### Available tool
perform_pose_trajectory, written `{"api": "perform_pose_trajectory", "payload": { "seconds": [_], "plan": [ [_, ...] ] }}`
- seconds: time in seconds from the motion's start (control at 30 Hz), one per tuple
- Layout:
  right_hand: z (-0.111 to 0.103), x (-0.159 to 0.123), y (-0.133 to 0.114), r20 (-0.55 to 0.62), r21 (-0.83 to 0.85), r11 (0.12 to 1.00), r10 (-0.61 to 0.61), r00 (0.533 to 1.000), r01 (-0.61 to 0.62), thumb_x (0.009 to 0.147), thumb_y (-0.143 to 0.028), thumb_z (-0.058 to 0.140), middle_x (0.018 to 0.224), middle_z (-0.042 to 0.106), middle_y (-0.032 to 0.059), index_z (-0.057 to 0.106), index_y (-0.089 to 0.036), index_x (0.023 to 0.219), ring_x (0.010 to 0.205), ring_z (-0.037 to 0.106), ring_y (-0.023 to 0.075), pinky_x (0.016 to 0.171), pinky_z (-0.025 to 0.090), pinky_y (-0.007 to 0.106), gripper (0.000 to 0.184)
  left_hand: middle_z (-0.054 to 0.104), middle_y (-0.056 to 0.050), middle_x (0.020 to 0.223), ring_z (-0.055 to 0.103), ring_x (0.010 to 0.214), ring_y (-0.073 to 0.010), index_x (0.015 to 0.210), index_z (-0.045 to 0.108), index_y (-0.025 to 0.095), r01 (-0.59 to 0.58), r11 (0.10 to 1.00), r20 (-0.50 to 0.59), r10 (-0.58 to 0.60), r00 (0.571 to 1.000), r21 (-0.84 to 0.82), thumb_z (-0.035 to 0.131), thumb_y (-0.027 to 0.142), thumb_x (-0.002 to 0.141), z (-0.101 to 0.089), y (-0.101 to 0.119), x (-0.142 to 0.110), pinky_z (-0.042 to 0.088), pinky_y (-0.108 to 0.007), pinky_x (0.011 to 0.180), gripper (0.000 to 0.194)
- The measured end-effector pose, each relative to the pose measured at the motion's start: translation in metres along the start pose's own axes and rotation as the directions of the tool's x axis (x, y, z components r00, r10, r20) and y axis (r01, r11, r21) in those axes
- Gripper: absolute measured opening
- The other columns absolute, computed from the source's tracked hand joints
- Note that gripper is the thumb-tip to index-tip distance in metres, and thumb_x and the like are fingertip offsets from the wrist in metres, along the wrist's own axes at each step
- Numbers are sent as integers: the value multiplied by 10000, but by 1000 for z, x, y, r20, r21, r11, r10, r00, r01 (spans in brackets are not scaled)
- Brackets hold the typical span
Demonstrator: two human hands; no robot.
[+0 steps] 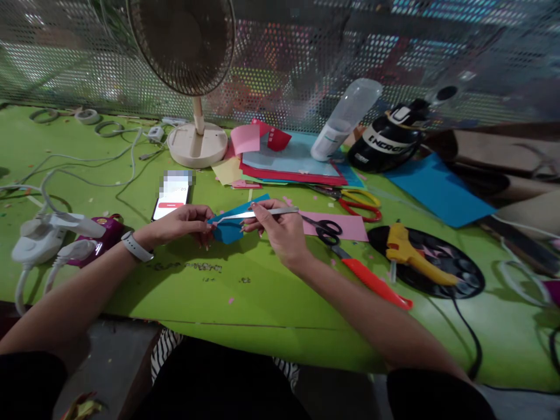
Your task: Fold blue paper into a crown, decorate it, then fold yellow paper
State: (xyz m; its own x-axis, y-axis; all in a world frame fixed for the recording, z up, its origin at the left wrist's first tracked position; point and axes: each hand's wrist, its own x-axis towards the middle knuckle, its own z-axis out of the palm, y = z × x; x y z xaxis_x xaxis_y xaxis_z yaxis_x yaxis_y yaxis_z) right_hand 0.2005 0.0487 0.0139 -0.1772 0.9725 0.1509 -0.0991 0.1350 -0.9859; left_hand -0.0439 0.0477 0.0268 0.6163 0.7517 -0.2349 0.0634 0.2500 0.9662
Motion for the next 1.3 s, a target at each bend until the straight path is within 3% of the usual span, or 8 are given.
{"api": "perform_pose_trajectory", "payload": {
  "seconds": [0.23,0.5,0.63,0.97,1.03,1.1,1.2,1.3],
  "plan": [
    [1,0,-2,-4,-31,999,-8,1000,8,825,-438,713,674,735,9,654,-188,864,556,706,147,441,485,206,260,725,-37,761,686,593,-128,903,545,151,28,1000,-18,-27,999,15,614,250,881,1,1,-1,544,-253,601,123],
    [0,4,-14,-98,-7,999,-49,994,48,800,-468,723,650,720,-3,637,-203,828,533,694,145,397,457,206,280,721,-47,746,676,586,-130,861,550,154,33,999,-39,-32,999,33,645,330,874,1,1,-1,536,-252,585,201],
    [-3,6,-21,-133,-2,997,-82,988,82,798,-473,723,629,707,-15,626,-218,803,528,691,152,400,470,222,272,691,-30,699,655,549,-121,815,547,145,13,994,-72,-5,997,110,661,399,868,2,3,-2,523,-234,543,283],
    [-14,11,-41,-216,22,977,-202,955,212,789,-426,746,636,701,-27,654,-246,754,535,679,141,431,512,231,205,655,-16,679,634,583,-113,806,567,157,-14,957,-48,29,998,290,624,391,892,-6,0,-1,488,-218,541,256],
    [-21,5,-40,-139,-66,967,-252,958,245,829,-409,711,692,728,-20,684,-262,808,576,699,158,468,550,263,151,647,-14,685,610,588,-105,801,579,157,-21,940,-44,39,998,341,630,416,883,-6,3,-1,464,-209,539,277],
    [-32,-4,-35,16,-242,913,-336,942,330,851,-378,691,791,757,-7,714,-283,869,679,728,185,592,612,337,100,640,-12,699,591,598,-99,799,592,153,-17,922,-52,40,998,386,638,440,871,-6,5,-1,448,-204,543,299],
    [-54,-20,-21,305,-491,687,-440,845,535,833,-318,714,926,768,-3,736,-316,932,858,735,220,791,621,442,102,643,-13,730,603,616,-106,838,595,151,6,926,-56,16,998,378,657,433,844,-7,6,-1,452,-208,548,289],
    [-72,-34,-3,546,-588,458,-383,745,667,855,-235,679,1055,754,20,727,-312,1024,896,729,217,746,629,410,192,646,-6,765,609,626,-104,895,573,153,-13,935,-43,30,999,354,726,353,780,-10,1,2,463,-207,557,276]
  ]
}}
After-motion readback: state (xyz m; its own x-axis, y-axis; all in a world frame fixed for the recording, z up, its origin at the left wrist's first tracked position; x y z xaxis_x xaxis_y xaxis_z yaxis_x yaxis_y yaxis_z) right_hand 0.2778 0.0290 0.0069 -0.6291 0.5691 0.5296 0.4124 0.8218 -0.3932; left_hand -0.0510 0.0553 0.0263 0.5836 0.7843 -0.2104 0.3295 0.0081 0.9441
